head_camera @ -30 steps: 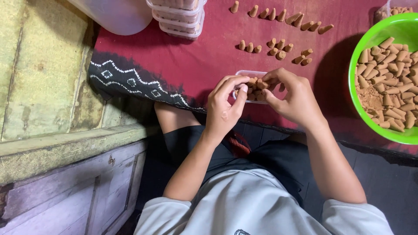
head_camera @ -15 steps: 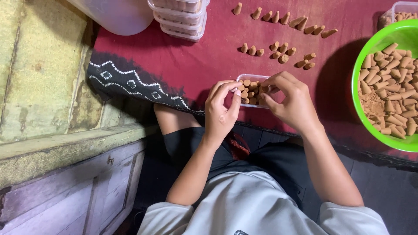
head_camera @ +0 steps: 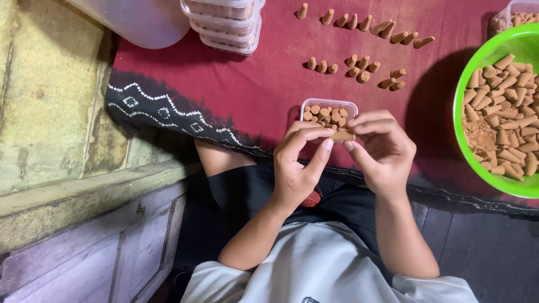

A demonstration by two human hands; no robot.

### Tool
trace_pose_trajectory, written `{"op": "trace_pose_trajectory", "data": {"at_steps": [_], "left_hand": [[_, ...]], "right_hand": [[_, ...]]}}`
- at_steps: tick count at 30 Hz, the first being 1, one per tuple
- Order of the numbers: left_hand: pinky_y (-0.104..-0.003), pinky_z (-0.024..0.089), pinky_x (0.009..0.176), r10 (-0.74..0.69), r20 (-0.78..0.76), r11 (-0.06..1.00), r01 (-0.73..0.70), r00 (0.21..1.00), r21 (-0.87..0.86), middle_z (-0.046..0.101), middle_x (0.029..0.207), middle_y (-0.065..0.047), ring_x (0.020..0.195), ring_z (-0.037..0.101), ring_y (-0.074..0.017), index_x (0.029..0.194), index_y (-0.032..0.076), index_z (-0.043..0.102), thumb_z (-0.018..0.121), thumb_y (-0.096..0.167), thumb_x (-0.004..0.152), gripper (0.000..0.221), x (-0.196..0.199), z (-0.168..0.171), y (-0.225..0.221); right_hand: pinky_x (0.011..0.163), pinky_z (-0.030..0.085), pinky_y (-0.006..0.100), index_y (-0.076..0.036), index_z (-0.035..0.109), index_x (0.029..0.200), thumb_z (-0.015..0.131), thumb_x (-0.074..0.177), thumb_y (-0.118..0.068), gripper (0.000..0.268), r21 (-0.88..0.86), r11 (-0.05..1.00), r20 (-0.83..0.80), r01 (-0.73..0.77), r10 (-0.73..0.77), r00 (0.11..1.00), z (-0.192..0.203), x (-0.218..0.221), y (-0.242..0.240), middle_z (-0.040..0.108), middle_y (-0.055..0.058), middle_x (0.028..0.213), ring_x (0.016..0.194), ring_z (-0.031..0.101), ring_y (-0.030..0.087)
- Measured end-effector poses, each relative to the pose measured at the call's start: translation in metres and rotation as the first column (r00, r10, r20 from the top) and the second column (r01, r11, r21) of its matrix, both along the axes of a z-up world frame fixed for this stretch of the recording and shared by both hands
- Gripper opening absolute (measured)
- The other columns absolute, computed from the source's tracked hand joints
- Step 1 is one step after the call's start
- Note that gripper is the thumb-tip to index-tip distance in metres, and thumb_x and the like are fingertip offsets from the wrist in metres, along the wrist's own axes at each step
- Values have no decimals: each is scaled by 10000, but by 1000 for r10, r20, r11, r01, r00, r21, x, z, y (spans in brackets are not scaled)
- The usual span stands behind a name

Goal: Picking up individual incense cones from a mat and placing them into a small plastic container for packaging.

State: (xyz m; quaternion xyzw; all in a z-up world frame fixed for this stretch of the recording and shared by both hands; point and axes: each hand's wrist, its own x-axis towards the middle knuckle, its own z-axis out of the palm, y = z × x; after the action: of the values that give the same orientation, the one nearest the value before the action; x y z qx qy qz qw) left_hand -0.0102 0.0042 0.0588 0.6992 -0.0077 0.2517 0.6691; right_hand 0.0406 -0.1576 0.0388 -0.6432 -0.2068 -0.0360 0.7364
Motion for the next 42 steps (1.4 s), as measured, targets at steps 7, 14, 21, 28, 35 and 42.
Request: {"op": "trace_pose_trajectory", "data": {"at_steps": [7,14,21,28,35,42], "left_hand": [[-360,572,870,-9,13,999,10,1000,-52,714,965,-78,930,715,-230,1055,72,750,713,58,954,109,-1,-6,-6],[-360,569,863,-10,-1,999,10,1000,-52,709,943,-76,920,712,-223,1055,75,748,709,72,962,101,2,-5,-5],[-343,572,817,-17,-8,998,17,1000,-60,704,934,-89,895,703,-221,1043,62,744,699,70,974,83,3,-2,-3],[-343,577,802,-30,-10,997,29,1000,-71,707,929,-94,888,706,-223,1040,59,746,687,59,981,84,4,-11,-5],[-366,586,811,-153,-95,955,123,984,-271,721,940,-130,878,687,-191,1041,3,730,593,-141,884,254,-1,-38,-18],[-323,594,776,-209,-110,892,143,972,-429,705,898,-135,828,642,-133,1000,-32,717,559,-150,883,229,-1,-41,-14]], "right_hand": [[904,642,401,133,590,995,760,855,131,220,83,996,-17,11,-10,1000,-13,-7,-2,602,275,1044,1019,727,329],[904,642,408,134,578,1021,752,865,123,235,93,996,-24,9,-7,1000,-25,-5,-4,601,274,1048,1020,731,333],[888,644,396,132,588,1039,758,861,117,246,101,995,-45,17,-13,999,-28,-4,-4,605,268,1045,1028,733,333],[874,634,389,136,609,1037,781,857,104,251,26,999,9,45,-45,999,-21,-5,-3,607,268,1040,1026,719,334],[709,571,401,94,701,980,874,834,6,242,-205,961,413,188,-89,906,9,-6,19,699,243,922,832,683,362],[691,555,412,41,774,970,851,860,3,140,-279,936,462,216,-66,884,20,-6,27,748,211,930,786,674,341]]}}
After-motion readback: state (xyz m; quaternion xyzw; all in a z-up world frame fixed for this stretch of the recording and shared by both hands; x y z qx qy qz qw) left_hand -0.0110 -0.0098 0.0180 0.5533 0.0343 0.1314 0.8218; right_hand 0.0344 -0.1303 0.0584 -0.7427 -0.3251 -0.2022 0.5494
